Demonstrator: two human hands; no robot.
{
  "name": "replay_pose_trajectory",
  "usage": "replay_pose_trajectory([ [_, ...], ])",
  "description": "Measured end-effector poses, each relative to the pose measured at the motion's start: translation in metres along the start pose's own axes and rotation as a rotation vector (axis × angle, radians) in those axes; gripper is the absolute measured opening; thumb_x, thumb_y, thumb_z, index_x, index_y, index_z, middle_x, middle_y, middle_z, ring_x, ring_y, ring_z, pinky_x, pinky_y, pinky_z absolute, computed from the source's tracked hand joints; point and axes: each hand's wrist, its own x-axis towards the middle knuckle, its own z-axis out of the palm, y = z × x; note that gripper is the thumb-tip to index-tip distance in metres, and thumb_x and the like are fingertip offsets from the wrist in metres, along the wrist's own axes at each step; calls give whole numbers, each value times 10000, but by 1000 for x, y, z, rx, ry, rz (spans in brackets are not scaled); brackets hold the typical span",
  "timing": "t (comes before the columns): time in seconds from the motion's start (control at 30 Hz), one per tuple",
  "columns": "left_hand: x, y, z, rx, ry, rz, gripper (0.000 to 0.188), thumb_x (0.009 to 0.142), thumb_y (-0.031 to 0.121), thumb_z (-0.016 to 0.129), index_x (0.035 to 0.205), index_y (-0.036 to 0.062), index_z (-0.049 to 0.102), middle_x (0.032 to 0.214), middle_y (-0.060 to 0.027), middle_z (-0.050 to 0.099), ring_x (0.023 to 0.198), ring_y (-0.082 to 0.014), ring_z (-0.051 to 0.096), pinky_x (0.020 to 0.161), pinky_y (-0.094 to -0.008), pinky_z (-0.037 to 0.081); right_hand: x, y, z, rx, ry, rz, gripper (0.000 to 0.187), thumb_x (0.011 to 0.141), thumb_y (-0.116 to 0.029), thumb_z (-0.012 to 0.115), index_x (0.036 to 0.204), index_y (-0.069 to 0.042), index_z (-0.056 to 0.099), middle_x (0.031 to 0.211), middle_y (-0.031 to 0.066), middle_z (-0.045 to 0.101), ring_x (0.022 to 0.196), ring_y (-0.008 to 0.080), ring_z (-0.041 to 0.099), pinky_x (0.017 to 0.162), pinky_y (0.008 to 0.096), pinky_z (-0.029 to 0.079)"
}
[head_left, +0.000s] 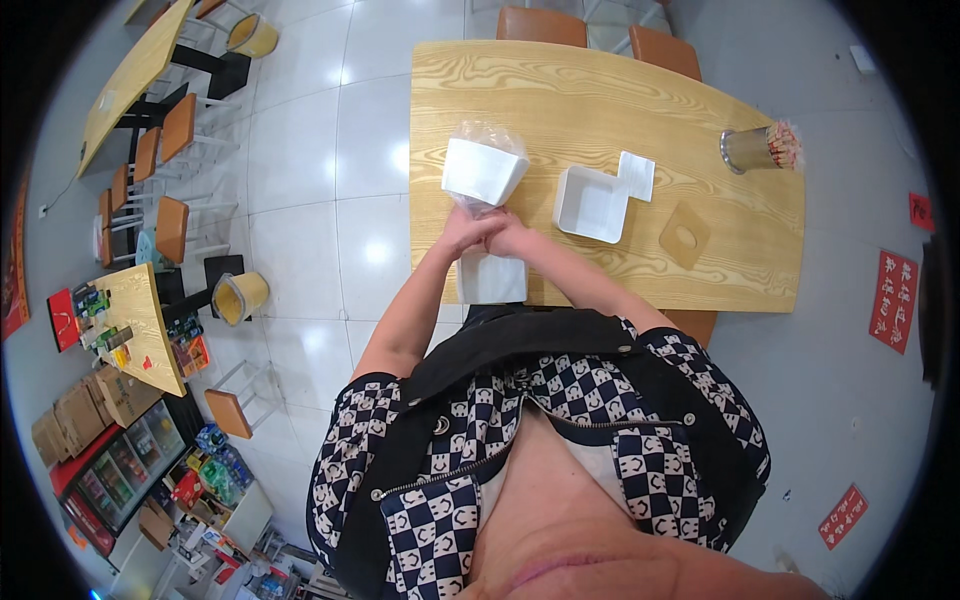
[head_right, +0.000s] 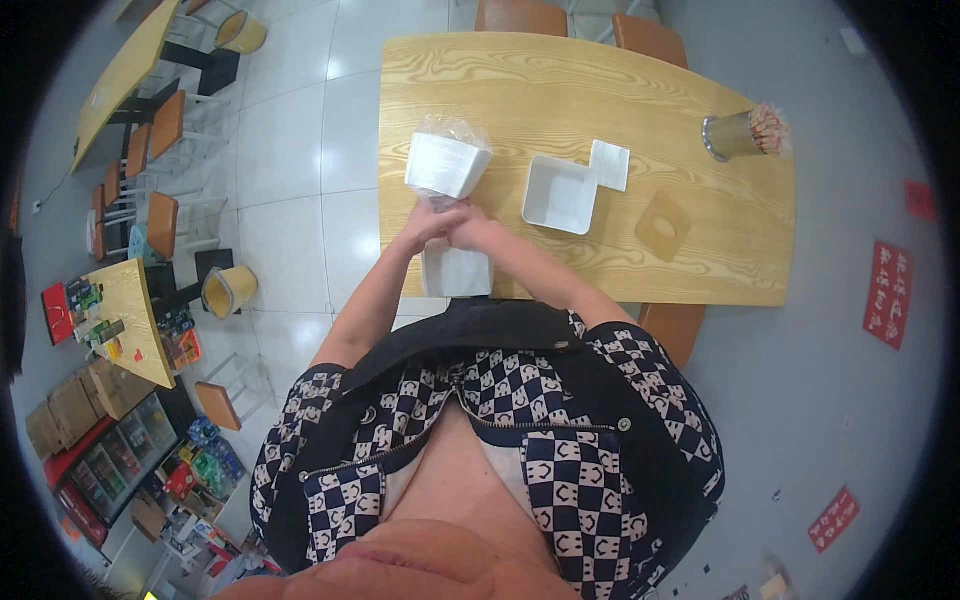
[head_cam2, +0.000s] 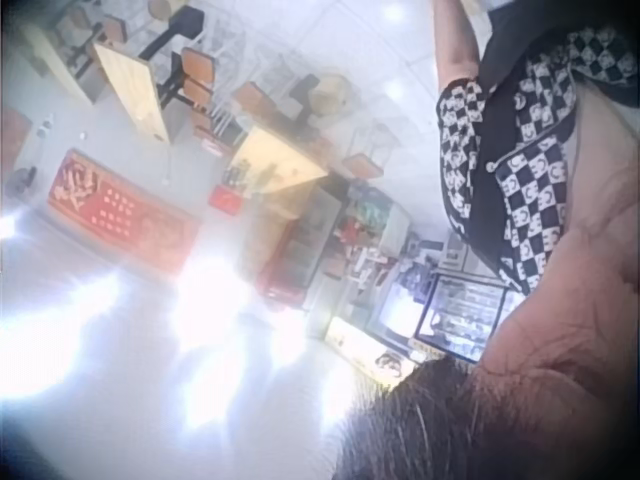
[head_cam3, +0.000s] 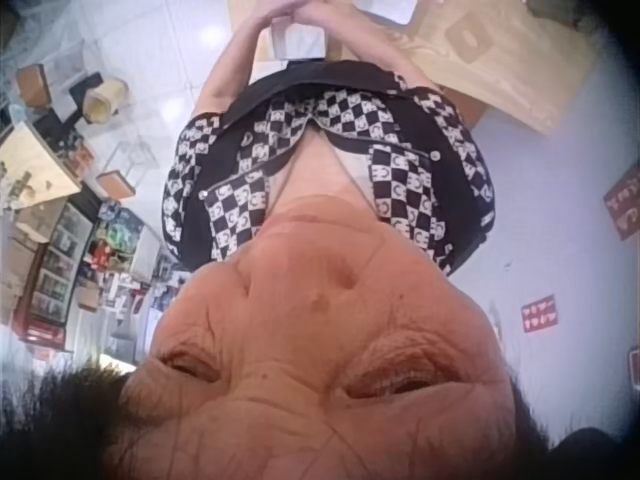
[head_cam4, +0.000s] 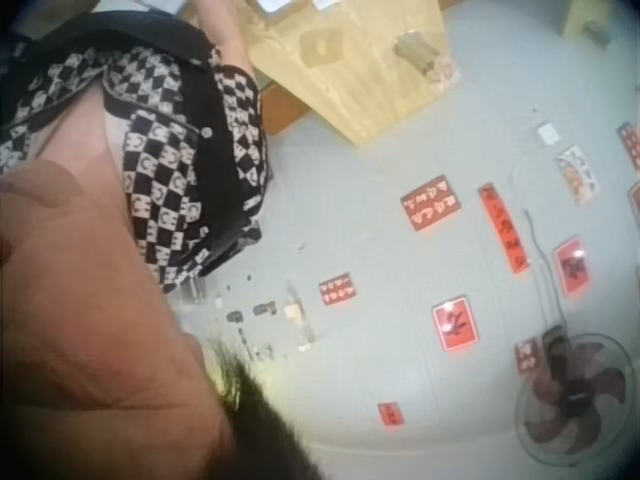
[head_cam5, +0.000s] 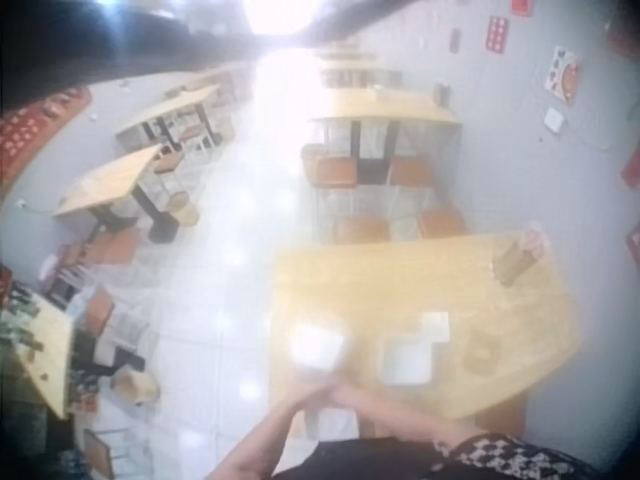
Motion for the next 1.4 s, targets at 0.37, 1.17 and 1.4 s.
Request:
replay_pose_trajectory([
  [0.37,48,-38,-15,993,230,-45,330,766,349,532,920,95,675,928,-132,659,825,-305,635,678,-414,494,-21,5,-47,77,-218,-35,346,696,-226,634,985,-39,595,1038,140,585,964,307,555,833,378,448],
  [1.17,27,30,-17,930,149,-254,733,647,416,702,1255,80,466,1160,-152,539,1059,-307,540,871,-387,455,67,67,-112,303,226,133,622,799,-351,592,1270,12,410,1274,242,433,1184,347,423,986,376,347],
  [1.4,47,-3,19,682,561,87,1016,564,229,788,1355,-2,193,1234,-223,429,1142,-338,457,922,-389,413,66,49,-115,443,229,97,629,817,-373,583,1254,44,411,1248,260,447,1173,348,427,986,378,340],
])
